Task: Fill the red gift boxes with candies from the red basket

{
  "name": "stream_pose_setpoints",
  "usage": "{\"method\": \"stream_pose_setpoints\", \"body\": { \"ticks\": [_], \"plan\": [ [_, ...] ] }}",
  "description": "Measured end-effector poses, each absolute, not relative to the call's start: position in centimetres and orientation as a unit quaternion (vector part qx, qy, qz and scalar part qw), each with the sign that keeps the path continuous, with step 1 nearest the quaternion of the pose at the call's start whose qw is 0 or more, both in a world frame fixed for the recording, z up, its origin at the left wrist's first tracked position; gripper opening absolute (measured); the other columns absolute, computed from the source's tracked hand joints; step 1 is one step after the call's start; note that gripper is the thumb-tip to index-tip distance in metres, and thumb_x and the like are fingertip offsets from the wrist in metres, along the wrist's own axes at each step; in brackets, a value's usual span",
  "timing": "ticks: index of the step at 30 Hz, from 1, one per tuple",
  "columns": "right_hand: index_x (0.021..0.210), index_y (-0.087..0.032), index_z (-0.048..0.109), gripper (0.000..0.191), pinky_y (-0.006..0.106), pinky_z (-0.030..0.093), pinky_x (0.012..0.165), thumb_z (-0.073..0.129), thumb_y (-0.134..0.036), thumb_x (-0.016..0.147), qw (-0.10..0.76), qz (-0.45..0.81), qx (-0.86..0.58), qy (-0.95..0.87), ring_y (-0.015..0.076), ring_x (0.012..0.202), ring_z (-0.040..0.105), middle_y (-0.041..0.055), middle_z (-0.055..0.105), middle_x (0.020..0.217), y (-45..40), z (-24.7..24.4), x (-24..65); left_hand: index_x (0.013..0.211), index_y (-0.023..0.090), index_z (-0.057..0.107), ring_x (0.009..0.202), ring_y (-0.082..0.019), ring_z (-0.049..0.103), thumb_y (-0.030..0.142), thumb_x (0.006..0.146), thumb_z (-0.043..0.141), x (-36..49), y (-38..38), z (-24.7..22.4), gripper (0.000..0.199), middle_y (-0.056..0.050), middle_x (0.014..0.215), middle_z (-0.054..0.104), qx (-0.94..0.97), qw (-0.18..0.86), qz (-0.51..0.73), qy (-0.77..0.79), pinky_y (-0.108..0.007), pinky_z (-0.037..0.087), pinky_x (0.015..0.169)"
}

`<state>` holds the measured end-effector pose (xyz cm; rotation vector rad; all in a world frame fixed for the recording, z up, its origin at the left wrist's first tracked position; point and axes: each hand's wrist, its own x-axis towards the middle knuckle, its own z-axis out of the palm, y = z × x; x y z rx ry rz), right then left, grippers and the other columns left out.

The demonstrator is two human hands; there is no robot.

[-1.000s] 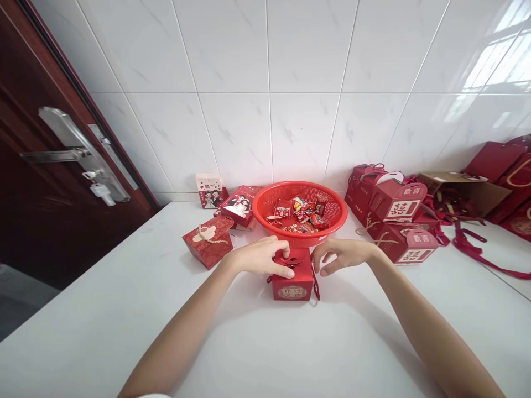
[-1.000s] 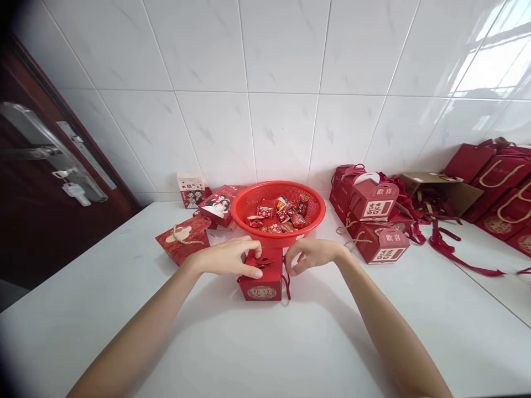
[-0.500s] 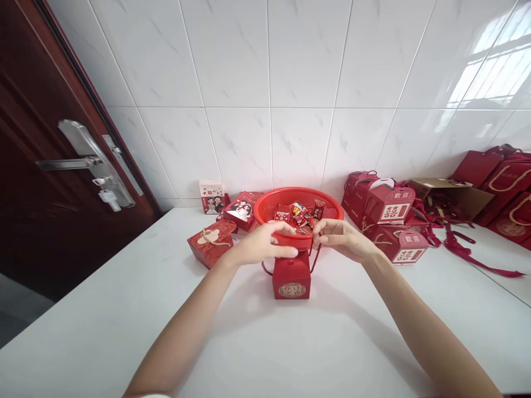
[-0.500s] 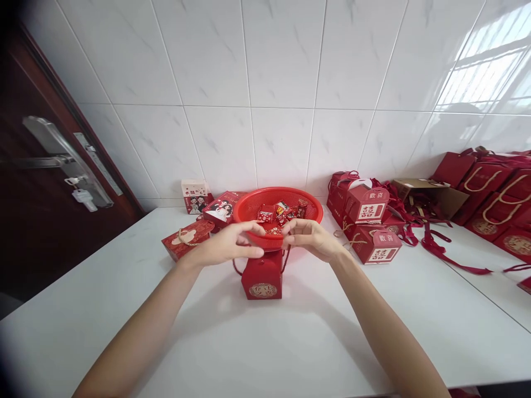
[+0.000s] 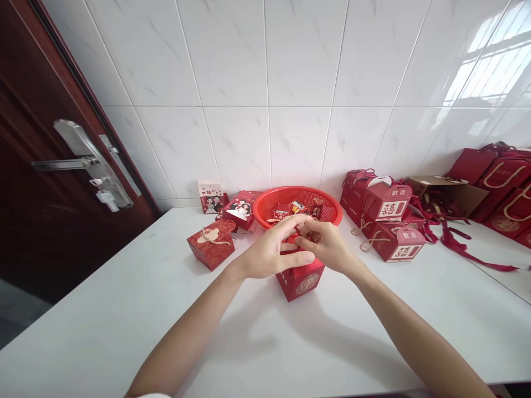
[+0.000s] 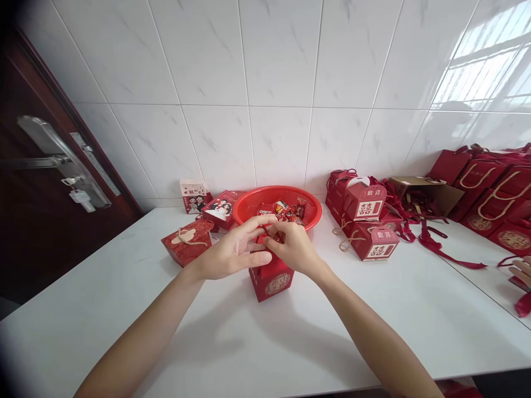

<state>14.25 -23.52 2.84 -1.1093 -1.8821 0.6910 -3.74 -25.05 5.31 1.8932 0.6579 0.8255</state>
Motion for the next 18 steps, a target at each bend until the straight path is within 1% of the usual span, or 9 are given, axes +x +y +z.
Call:
{"method": "stream_pose_setpoints", "body": {
  "ticks": [3,5,6,7,8,10,12,14,18],
  "plan": [
    [0.064,-0.020,0.053,0.018,0.025,0.031,0.050,0.060,-0.026,0.079,0.424,0.267,-0.455,-0.737,0.0100,0.053,0.040,-0.0035,0.051,0.058,-23.4,2.4,14.4,0.149,0.032,0.040,0.135,-0.033,0.046,0.044,0.076,0.077,-3.9,-24.6,4.7,0.083,-0.010,0.154,0.039,0.795,0.357,0.305,0.384,-0.044,0.052,0.100],
    [0.065,-0.019,0.055,0.017,0.025,0.033,0.050,0.061,-0.029,0.078,0.427,0.274,-0.451,-0.735,0.0105,0.054,0.043,-0.0026,0.054,0.060,-23.4,2.2,14.6,0.152,0.030,0.036,0.138,-0.038,0.041,0.049,0.068,0.082,-3.9,-24.2,4.1,0.099,-0.012,0.153,0.040,0.809,0.298,0.249,0.442,-0.048,0.047,0.104],
    [0.065,-0.019,0.056,0.017,0.025,0.034,0.051,0.061,-0.029,0.078,0.425,0.279,-0.448,-0.735,0.0108,0.054,0.044,-0.0022,0.055,0.061,-23.3,2.0,14.8,0.152,0.028,0.036,0.139,-0.039,0.040,0.050,0.065,0.083,-3.8,-24.0,3.8,0.102,-0.013,0.151,0.043,0.817,0.283,0.219,0.452,-0.049,0.045,0.104],
    [0.065,-0.019,0.057,0.017,0.025,0.035,0.051,0.061,-0.030,0.078,0.423,0.282,-0.448,-0.735,0.0110,0.055,0.045,-0.0019,0.056,0.061,-23.3,1.9,14.9,0.150,0.026,0.039,0.138,-0.040,0.041,0.050,0.063,0.084,-3.7,-23.8,3.5,0.101,-0.014,0.147,0.047,0.825,0.277,0.194,0.452,-0.049,0.044,0.103],
    [0.065,-0.019,0.057,0.017,0.025,0.036,0.052,0.061,-0.030,0.078,0.420,0.285,-0.449,-0.736,0.0113,0.055,0.046,-0.0017,0.057,0.061,-23.3,1.8,15.1,0.146,0.025,0.045,0.134,-0.040,0.044,0.049,0.063,0.084,-3.5,-23.6,3.1,0.095,-0.014,0.141,0.053,0.832,0.275,0.177,0.448,-0.048,0.045,0.101],
    [0.065,-0.020,0.057,0.017,0.025,0.037,0.052,0.061,-0.030,0.078,0.413,0.292,-0.453,-0.734,0.0121,0.056,0.047,-0.0013,0.057,0.061,-23.4,1.7,15.4,0.129,0.023,0.057,0.121,-0.038,0.053,0.046,0.065,0.081,-3.1,-23.3,2.5,0.072,-0.011,0.124,0.062,0.839,0.279,0.158,0.440,-0.043,0.048,0.091],
    [0.066,-0.020,0.057,0.016,0.026,0.039,0.053,0.062,-0.029,0.078,0.410,0.305,-0.455,-0.729,0.0133,0.058,0.050,-0.0007,0.058,0.062,-23.4,1.5,15.6,0.113,0.022,0.061,0.110,-0.035,0.057,0.044,0.068,0.079,-2.7,-23.0,2.1,0.054,-0.008,0.112,0.064,0.839,0.282,0.150,0.441,-0.039,0.047,0.082],
    [0.066,-0.021,0.057,0.015,0.027,0.040,0.054,0.064,-0.029,0.077,0.416,0.328,-0.450,-0.719,0.0143,0.059,0.052,-0.0004,0.059,0.063,-23.3,1.4,15.8,0.108,0.022,0.060,0.108,-0.033,0.057,0.044,0.068,0.078,-2.4,-22.9,2.0,0.050,-0.006,0.109,0.063,0.838,0.285,0.148,0.442,-0.037,0.046,0.080],
    [0.067,-0.020,0.057,0.020,0.028,0.045,0.059,0.071,-0.033,0.073,0.440,0.416,-0.415,-0.680,0.0150,0.064,0.056,-0.0003,0.061,0.067,-23.3,1.1,15.8,0.108,0.022,0.061,0.110,-0.033,0.055,0.045,0.066,0.080,-2.2,-22.8,2.0,0.052,-0.006,0.111,0.062,0.830,0.291,0.155,0.449,-0.037,0.045,0.085]
  ]
}}
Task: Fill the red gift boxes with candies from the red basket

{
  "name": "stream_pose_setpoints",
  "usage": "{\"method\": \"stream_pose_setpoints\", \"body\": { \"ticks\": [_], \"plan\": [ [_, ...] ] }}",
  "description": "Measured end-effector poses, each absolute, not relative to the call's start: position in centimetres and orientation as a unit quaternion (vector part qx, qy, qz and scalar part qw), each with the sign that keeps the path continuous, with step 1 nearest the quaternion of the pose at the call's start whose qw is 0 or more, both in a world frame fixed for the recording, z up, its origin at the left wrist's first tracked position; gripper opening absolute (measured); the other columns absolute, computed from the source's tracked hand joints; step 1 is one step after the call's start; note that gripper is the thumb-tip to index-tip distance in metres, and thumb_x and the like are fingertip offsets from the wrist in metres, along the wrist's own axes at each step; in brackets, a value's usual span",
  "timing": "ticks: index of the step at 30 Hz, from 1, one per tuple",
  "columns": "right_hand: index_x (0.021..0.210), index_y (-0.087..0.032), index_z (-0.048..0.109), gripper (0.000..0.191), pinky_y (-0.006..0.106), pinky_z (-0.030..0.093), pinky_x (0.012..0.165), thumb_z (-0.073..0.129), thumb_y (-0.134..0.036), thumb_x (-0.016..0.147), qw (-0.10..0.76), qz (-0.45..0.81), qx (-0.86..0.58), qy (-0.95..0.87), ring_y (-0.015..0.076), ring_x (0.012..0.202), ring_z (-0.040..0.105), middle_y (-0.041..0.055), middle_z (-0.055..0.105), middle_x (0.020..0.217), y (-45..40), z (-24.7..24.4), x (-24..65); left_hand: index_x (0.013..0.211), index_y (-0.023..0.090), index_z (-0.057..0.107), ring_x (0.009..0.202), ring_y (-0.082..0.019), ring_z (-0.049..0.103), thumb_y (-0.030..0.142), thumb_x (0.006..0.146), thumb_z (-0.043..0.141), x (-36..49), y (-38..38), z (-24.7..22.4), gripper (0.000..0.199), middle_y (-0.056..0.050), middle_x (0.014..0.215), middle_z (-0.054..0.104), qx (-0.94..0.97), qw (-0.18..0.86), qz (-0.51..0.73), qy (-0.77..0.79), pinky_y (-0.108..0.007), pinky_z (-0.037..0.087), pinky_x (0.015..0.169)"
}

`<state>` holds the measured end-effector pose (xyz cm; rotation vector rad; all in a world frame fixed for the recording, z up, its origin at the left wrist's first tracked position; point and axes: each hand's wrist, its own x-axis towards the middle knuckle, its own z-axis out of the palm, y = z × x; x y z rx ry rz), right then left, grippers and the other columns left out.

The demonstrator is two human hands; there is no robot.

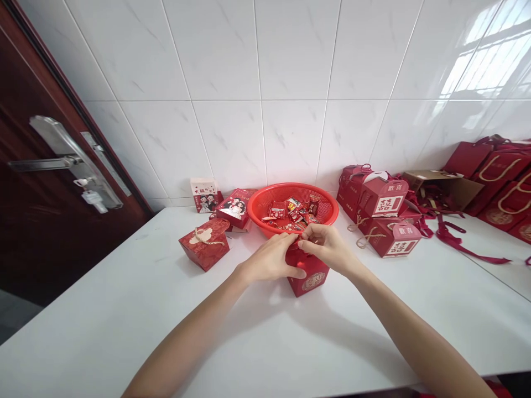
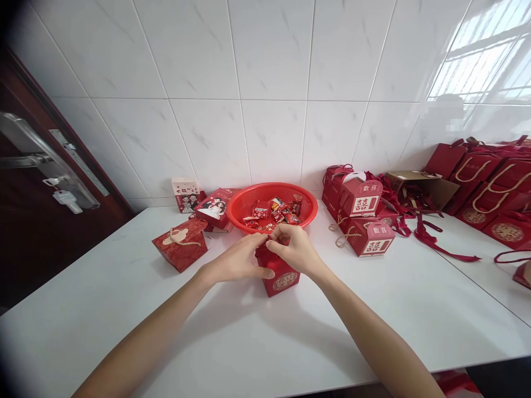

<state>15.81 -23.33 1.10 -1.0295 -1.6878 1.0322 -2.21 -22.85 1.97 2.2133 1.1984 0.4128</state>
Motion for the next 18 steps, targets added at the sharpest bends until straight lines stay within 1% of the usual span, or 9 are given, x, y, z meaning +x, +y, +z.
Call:
{"method": "stream_pose_setpoints", "body": {
  "ticks": [2,4,5,7,9,11,13,15,18],
  "plan": [
    [0.068,-0.020,0.057,0.025,0.029,0.048,0.063,0.075,-0.037,0.072,0.452,0.471,-0.392,-0.648,0.0150,0.066,0.058,-0.0004,0.062,0.069,-23.4,1.0,15.7,0.110,0.021,0.062,0.110,-0.034,0.056,0.045,0.066,0.080,-2.2,-22.8,2.0,0.053,-0.007,0.111,0.063,0.828,0.294,0.155,0.452,-0.039,0.046,0.087],
    [0.069,-0.020,0.058,0.029,0.029,0.049,0.064,0.078,-0.041,0.070,0.475,0.501,-0.384,-0.613,0.0149,0.066,0.059,-0.0003,0.064,0.069,-23.6,1.0,15.9,0.121,0.022,0.060,0.117,-0.035,0.055,0.045,0.067,0.081,-2.3,-22.8,1.9,0.062,-0.009,0.119,0.063,0.824,0.306,0.172,0.444,-0.041,0.046,0.092],
    [0.069,-0.020,0.058,0.031,0.029,0.049,0.064,0.079,-0.043,0.070,0.493,0.501,-0.386,-0.597,0.0148,0.066,0.060,-0.0001,0.065,0.068,-23.7,1.1,16.1,0.129,0.022,0.057,0.122,-0.036,0.053,0.047,0.068,0.081,-2.3,-22.7,1.9,0.070,-0.010,0.128,0.061,0.821,0.319,0.186,0.435,-0.043,0.046,0.096],
    [0.070,-0.021,0.058,0.032,0.028,0.049,0.065,0.080,-0.044,0.071,0.544,0.480,-0.392,-0.566,0.0146,0.065,0.060,0.0003,0.067,0.068,-24.0,1.4,17.0,0.143,0.023,0.047,0.133,-0.036,0.048,0.052,0.069,0.081,-2.5,-22.5,1.7,0.087,-0.012,0.144,0.053,0.812,0.353,0.216,0.410,-0.045,0.043,0.105],
    [0.073,-0.021,0.058,0.032,0.028,0.049,0.063,0.080,-0.043,0.072,0.604,0.441,-0.390,-0.537,0.0136,0.062,0.060,0.0002,0.068,0.068,-24.4,2.2,18.3,0.148,0.023,0.042,0.136,-0.034,0.046,0.055,0.071,0.080,-2.7,-22.0,1.5,0.091,-0.012,0.151,0.047,0.806,0.378,0.238,0.388,-0.045,0.041,0.109],
    [0.077,-0.021,0.058,0.030,0.027,0.050,0.060,0.080,-0.042,0.074,0.663,0.389,-0.384,-0.512,0.0125,0.059,0.060,-0.0003,0.069,0.070,-25.0,3.3,20.0,0.142,0.022,0.049,0.131,-0.031,0.052,0.054,0.075,0.077,-2.8,-21.4,1.1,0.079,-0.011,0.147,0.052,0.798,0.388,0.265,0.377,-0.043,0.044,0.107],
    [0.081,-0.022,0.057,0.029,0.027,0.050,0.056,0.078,-0.041,0.076,0.716,0.321,-0.382,-0.488,0.0125,0.057,0.061,-0.0010,0.069,0.071,-25.6,4.6,22.0,0.128,0.020,0.060,0.121,-0.028,0.059,0.051,0.080,0.072,-2.9,-20.8,0.5,0.058,-0.010,0.136,0.061,0.791,0.387,0.298,0.368,-0.040,0.048,0.102],
    [0.082,-0.023,0.056,0.027,0.027,0.049,0.050,0.077,-0.039,0.079,0.758,0.241,-0.388,-0.466,0.0132,0.052,0.061,-0.0024,0.068,0.067,-26.3,5.9,24.2,0.112,0.018,0.067,0.110,-0.025,0.064,0.047,0.083,0.069,-2.7,-20.3,-0.2,0.041,-0.009,0.122,0.068,0.790,0.384,0.319,0.355,-0.038,0.051,0.098],
    [0.083,-0.026,0.056,0.018,0.028,0.045,0.041,0.072,-0.034,0.083,0.783,0.122,-0.405,-0.455,0.0148,0.044,0.058,-0.0041,0.064,0.062,-26.9,7.1,27.8,0.100,0.016,0.071,0.100,-0.022,0.066,0.042,0.084,0.066,-2.2,-20.1,-1.6,0.030,-0.008,0.106,0.072,0.797,0.395,0.304,0.342,-0.035,0.051,0.094]
  ]
}}
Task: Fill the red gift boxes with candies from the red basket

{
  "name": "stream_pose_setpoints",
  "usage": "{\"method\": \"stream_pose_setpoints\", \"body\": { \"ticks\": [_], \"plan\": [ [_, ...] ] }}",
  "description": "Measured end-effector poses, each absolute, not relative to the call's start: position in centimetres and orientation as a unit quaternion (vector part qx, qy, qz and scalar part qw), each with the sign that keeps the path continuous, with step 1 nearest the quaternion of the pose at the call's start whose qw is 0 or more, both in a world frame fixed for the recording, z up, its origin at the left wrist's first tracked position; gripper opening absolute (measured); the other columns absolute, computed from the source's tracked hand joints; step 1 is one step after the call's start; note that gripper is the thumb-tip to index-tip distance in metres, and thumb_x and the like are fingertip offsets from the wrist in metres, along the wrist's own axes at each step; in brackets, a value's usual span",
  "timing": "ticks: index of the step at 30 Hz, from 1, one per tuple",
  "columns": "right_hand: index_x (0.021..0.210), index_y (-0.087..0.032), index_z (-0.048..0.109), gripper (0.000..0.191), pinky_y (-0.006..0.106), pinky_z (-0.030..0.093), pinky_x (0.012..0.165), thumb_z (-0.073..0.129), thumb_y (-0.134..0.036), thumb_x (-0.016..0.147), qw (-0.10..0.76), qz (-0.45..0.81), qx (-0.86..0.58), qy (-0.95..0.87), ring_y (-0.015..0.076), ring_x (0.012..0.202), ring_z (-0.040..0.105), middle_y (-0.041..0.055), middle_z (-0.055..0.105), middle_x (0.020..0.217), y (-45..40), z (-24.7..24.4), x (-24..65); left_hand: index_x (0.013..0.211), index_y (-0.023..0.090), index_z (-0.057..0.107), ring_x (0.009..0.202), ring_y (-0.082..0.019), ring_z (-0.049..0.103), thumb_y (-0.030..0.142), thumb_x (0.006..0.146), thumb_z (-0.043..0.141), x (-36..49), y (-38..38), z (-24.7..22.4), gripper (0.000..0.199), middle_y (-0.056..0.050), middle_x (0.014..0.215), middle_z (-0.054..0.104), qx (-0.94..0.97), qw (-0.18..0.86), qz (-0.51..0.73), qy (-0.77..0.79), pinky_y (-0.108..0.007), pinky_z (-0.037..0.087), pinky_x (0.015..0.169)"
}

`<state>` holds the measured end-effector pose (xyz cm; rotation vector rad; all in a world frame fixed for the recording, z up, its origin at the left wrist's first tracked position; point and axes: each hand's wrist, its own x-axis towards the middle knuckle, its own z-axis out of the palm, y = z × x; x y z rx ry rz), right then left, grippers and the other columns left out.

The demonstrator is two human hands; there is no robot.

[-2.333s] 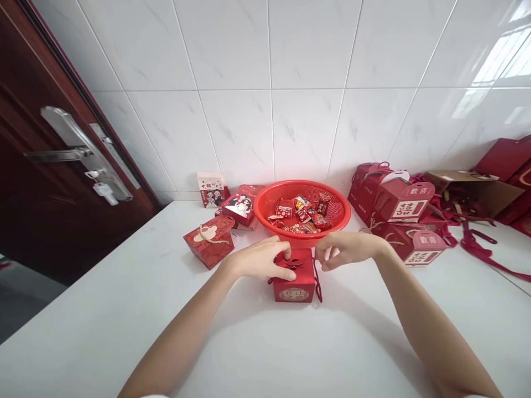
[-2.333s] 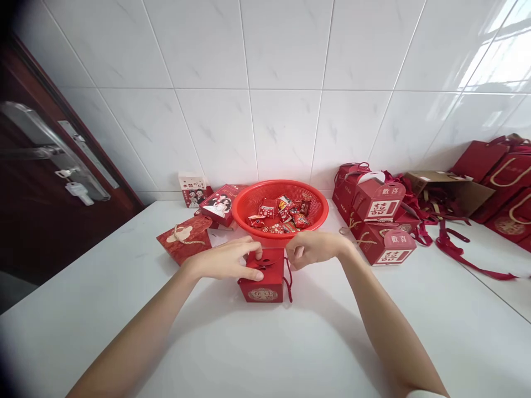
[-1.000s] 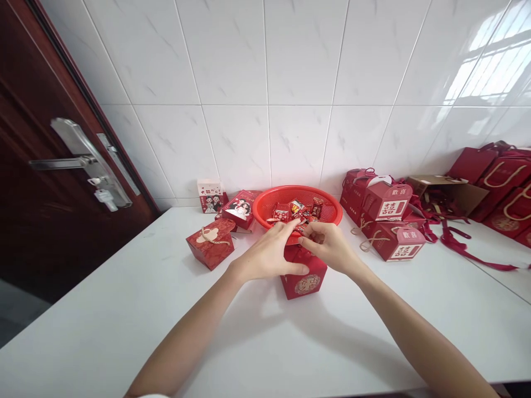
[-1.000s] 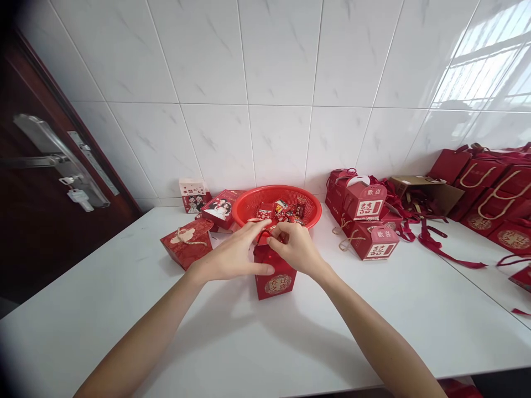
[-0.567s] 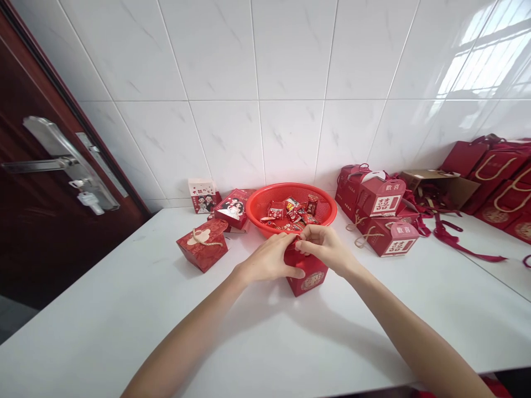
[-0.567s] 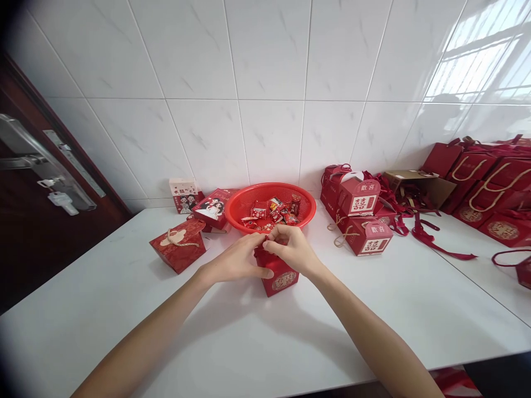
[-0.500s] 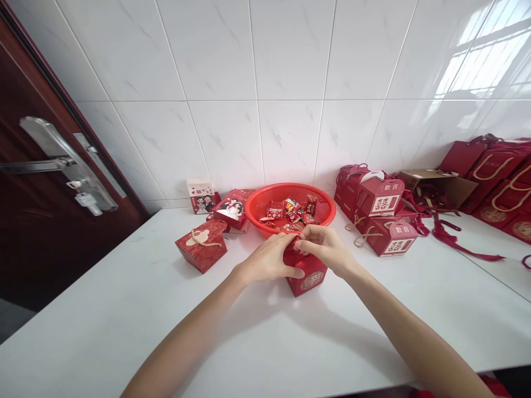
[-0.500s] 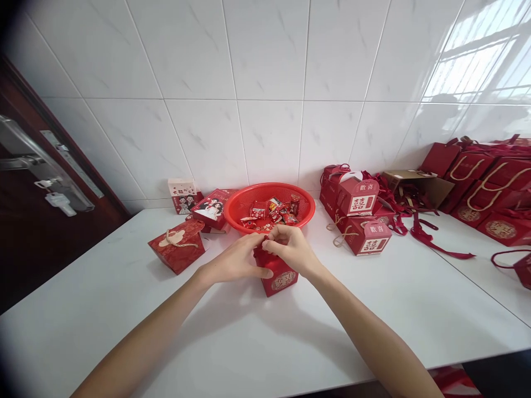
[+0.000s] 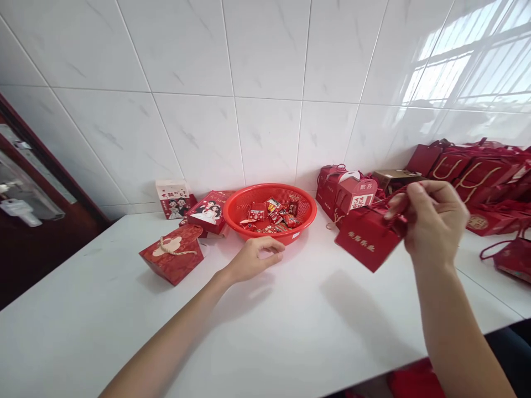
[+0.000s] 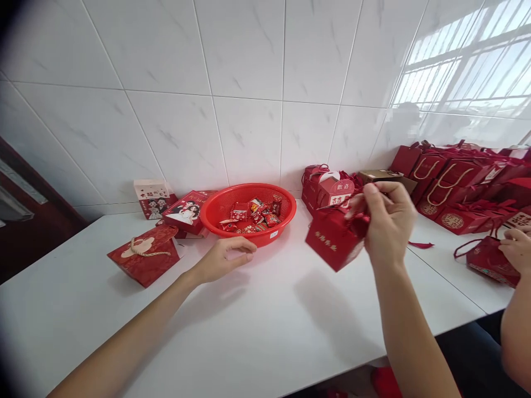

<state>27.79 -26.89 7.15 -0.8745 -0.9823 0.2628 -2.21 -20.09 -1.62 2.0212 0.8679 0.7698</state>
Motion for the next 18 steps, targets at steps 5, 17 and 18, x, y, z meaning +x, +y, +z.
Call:
{"method": "stream_pose_setpoints", "body": {
  "ticks": [5,17,18],
  "plan": [
    [0.078,-0.028,0.054,0.018,0.034,0.048,0.042,0.072,-0.031,0.080,0.789,-0.041,-0.422,-0.444,0.0171,0.039,0.054,-0.0068,0.054,0.051,-26.1,7.7,34.1,0.093,0.015,0.072,0.090,-0.021,0.066,0.038,0.080,0.067,-0.9,-20.3,-5.5,0.027,-0.008,0.098,0.073,0.789,0.458,0.227,0.340,-0.034,0.052,0.086],
    [0.074,-0.029,0.048,0.028,0.034,0.041,0.045,0.069,-0.048,0.074,0.710,0.009,-0.570,-0.413,0.0192,0.045,0.054,-0.0046,0.054,0.051,-19.7,2.2,43.2,0.088,0.014,0.072,0.087,-0.022,0.066,0.040,0.074,0.073,-0.5,-19.4,-9.2,0.029,-0.009,0.092,0.074,0.749,0.502,0.232,0.365,-0.036,0.052,0.085],
    [0.074,-0.028,0.047,0.031,0.034,0.041,0.045,0.068,-0.050,0.073,0.706,0.013,-0.582,-0.403,0.0190,0.044,0.054,-0.0047,0.054,0.050,-19.1,1.4,43.1,0.088,0.015,0.072,0.087,-0.022,0.066,0.040,0.074,0.073,-0.5,-19.4,-9.2,0.029,-0.009,0.091,0.074,0.750,0.499,0.233,0.366,-0.036,0.052,0.085]
  ]
}}
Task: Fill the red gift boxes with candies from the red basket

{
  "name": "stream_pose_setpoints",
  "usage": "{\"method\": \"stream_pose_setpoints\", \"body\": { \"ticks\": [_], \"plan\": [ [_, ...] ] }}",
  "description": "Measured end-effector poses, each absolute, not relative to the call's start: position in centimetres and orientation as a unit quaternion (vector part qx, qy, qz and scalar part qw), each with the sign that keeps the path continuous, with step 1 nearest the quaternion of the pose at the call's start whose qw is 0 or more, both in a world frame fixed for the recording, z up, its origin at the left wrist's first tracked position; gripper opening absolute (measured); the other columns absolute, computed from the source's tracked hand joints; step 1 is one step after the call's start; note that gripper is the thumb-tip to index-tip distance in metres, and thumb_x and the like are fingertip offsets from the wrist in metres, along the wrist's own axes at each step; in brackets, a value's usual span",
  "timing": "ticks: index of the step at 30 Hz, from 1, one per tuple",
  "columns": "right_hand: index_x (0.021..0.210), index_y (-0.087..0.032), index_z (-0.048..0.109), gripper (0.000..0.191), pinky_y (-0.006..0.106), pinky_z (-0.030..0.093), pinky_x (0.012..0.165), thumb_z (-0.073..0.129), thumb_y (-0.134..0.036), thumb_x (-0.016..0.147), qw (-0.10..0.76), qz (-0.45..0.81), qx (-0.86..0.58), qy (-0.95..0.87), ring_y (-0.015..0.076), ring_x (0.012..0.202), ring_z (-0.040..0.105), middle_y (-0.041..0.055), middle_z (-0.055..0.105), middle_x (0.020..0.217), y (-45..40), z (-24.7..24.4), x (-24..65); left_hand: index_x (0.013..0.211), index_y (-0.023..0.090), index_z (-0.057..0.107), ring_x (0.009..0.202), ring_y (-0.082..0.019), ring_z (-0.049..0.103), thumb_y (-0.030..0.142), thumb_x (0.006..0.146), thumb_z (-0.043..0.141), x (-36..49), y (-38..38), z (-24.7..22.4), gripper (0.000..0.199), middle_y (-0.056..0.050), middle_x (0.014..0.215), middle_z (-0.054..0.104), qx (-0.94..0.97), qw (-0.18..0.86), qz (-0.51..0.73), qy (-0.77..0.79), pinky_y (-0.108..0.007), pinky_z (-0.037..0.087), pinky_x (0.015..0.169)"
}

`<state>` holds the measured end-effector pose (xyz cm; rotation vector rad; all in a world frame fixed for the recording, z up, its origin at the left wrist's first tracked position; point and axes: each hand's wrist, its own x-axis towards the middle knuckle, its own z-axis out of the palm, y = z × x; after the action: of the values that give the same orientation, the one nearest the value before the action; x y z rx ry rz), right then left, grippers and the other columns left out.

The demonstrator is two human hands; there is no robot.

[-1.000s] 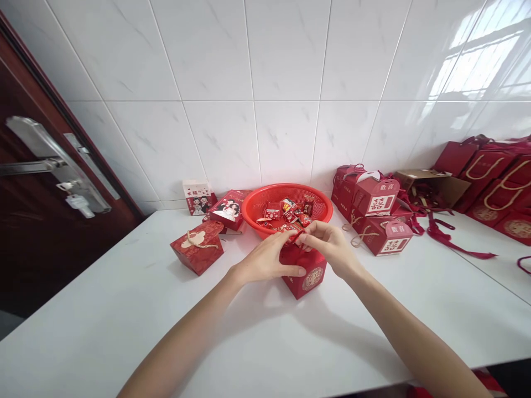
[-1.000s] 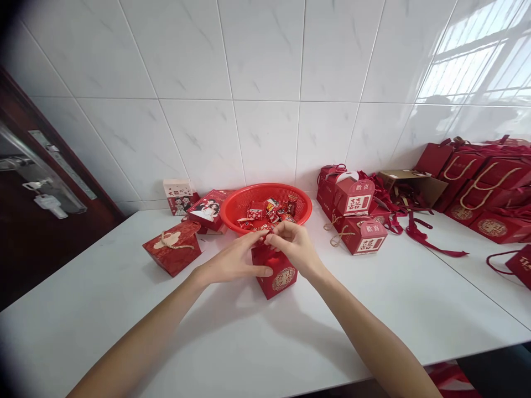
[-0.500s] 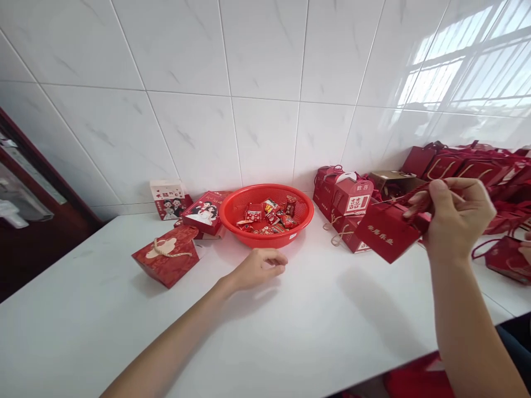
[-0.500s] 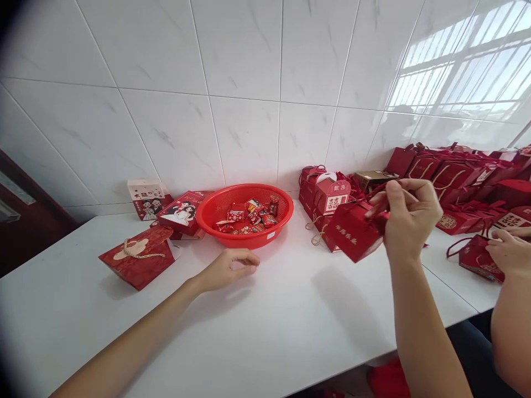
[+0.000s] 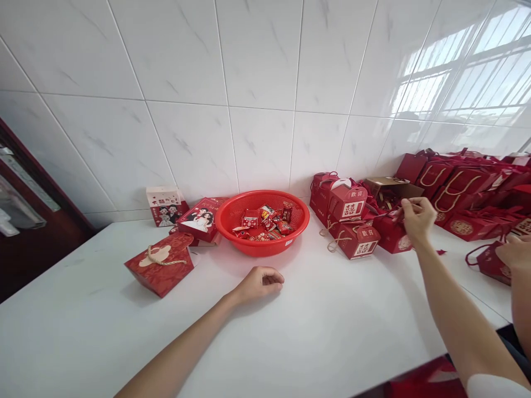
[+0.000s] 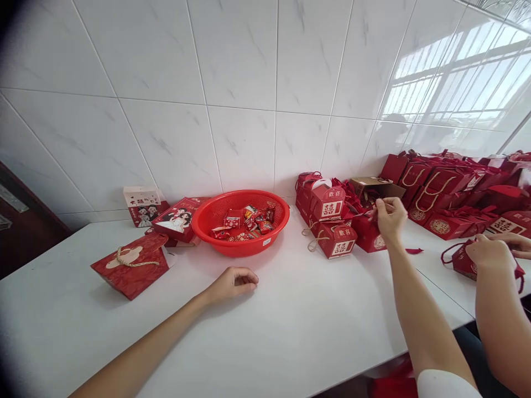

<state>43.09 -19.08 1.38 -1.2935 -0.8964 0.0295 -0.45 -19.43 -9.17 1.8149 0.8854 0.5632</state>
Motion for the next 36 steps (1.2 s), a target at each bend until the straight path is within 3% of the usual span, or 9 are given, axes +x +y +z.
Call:
{"method": "stream_pose_setpoints", "body": {
  "ticks": [7,11,16,21,24,28,32,36],
  "plan": [
    [0.074,-0.027,0.044,0.038,0.037,0.047,0.051,0.063,-0.059,0.069,0.709,0.028,-0.601,-0.367,0.0219,0.049,0.058,-0.0020,0.055,0.053,-16.5,-2.3,41.6,0.087,0.015,0.073,0.086,-0.022,0.066,0.042,0.074,0.072,-0.5,-19.7,-9.1,0.030,-0.008,0.091,0.074,0.751,0.493,0.236,0.370,-0.035,0.052,0.083],
    [0.076,-0.024,0.051,0.030,0.043,0.051,0.069,0.062,-0.051,0.070,0.662,0.004,-0.634,-0.399,0.0243,0.062,0.063,0.0013,0.060,0.061,-17.1,-1.8,41.5,0.088,0.015,0.073,0.086,-0.021,0.066,0.041,0.075,0.073,-0.6,-19.6,-9.3,0.029,-0.008,0.093,0.075,0.756,0.490,0.236,0.365,-0.035,0.052,0.084],
    [0.076,-0.026,0.051,0.023,0.054,0.044,0.088,0.065,-0.043,0.071,0.552,-0.061,-0.727,-0.403,0.0328,0.085,0.062,0.0054,0.062,0.067,-19.0,-0.1,41.7,0.088,0.014,0.073,0.086,-0.021,0.066,0.036,0.075,0.071,-0.5,-19.5,-9.3,0.025,-0.009,0.093,0.075,0.752,0.495,0.236,0.366,-0.034,0.052,0.082],
    [0.078,-0.028,0.050,0.018,0.060,0.038,0.096,0.060,-0.043,0.080,0.538,-0.141,-0.697,-0.452,0.0425,0.105,0.058,0.0103,0.067,0.081,-21.4,0.4,39.3,0.090,0.014,0.074,0.085,-0.021,0.067,0.031,0.074,0.071,-0.4,-19.6,-9.1,0.023,-0.009,0.092,0.075,0.749,0.505,0.219,0.368,-0.035,0.051,0.083],
    [0.083,-0.029,0.056,0.014,0.057,0.043,0.093,0.055,-0.042,0.087,0.535,-0.166,-0.644,-0.520,0.0401,0.102,0.062,0.0089,0.071,0.090,-22.3,-0.2,35.8,0.093,0.013,0.075,0.087,-0.021,0.067,0.032,0.074,0.074,-0.5,-19.6,-8.2,0.027,-0.010,0.096,0.075,0.756,0.521,0.194,0.346,-0.034,0.052,0.084],
    [0.086,-0.025,0.062,0.013,0.044,0.050,0.077,0.059,-0.038,0.089,0.524,-0.157,-0.502,-0.670,0.0283,0.080,0.066,0.0070,0.072,0.084,-22.8,-2.1,29.6,0.097,0.014,0.076,0.089,-0.020,0.068,0.035,0.075,0.076,-1.6,-19.6,-4.7,0.030,-0.010,0.102,0.075,0.785,0.505,0.180,0.309,-0.032,0.053,0.086],
    [0.096,-0.023,0.062,0.006,0.036,0.049,0.075,0.056,-0.024,0.093,0.462,-0.104,-0.379,-0.796,0.0224,0.084,0.066,0.0048,0.071,0.084,-23.7,-4.4,24.4,0.094,0.015,0.074,0.096,-0.023,0.069,0.039,0.079,0.072,-4.9,-18.6,0.0,0.028,-0.010,0.099,0.075,0.789,0.421,0.304,0.327,-0.034,0.053,0.089],
    [0.096,-0.022,0.059,0.008,0.035,0.050,0.075,0.055,-0.017,0.094,0.422,-0.048,-0.334,-0.842,0.0196,0.082,0.064,0.0038,0.070,0.085,-24.6,-6.0,22.5,0.098,0.017,0.071,0.100,-0.026,0.069,0.039,0.080,0.066,-10.0,-15.8,2.7,0.029,-0.010,0.107,0.074,0.717,0.262,0.447,0.466,-0.040,0.053,0.093]
  ]
}}
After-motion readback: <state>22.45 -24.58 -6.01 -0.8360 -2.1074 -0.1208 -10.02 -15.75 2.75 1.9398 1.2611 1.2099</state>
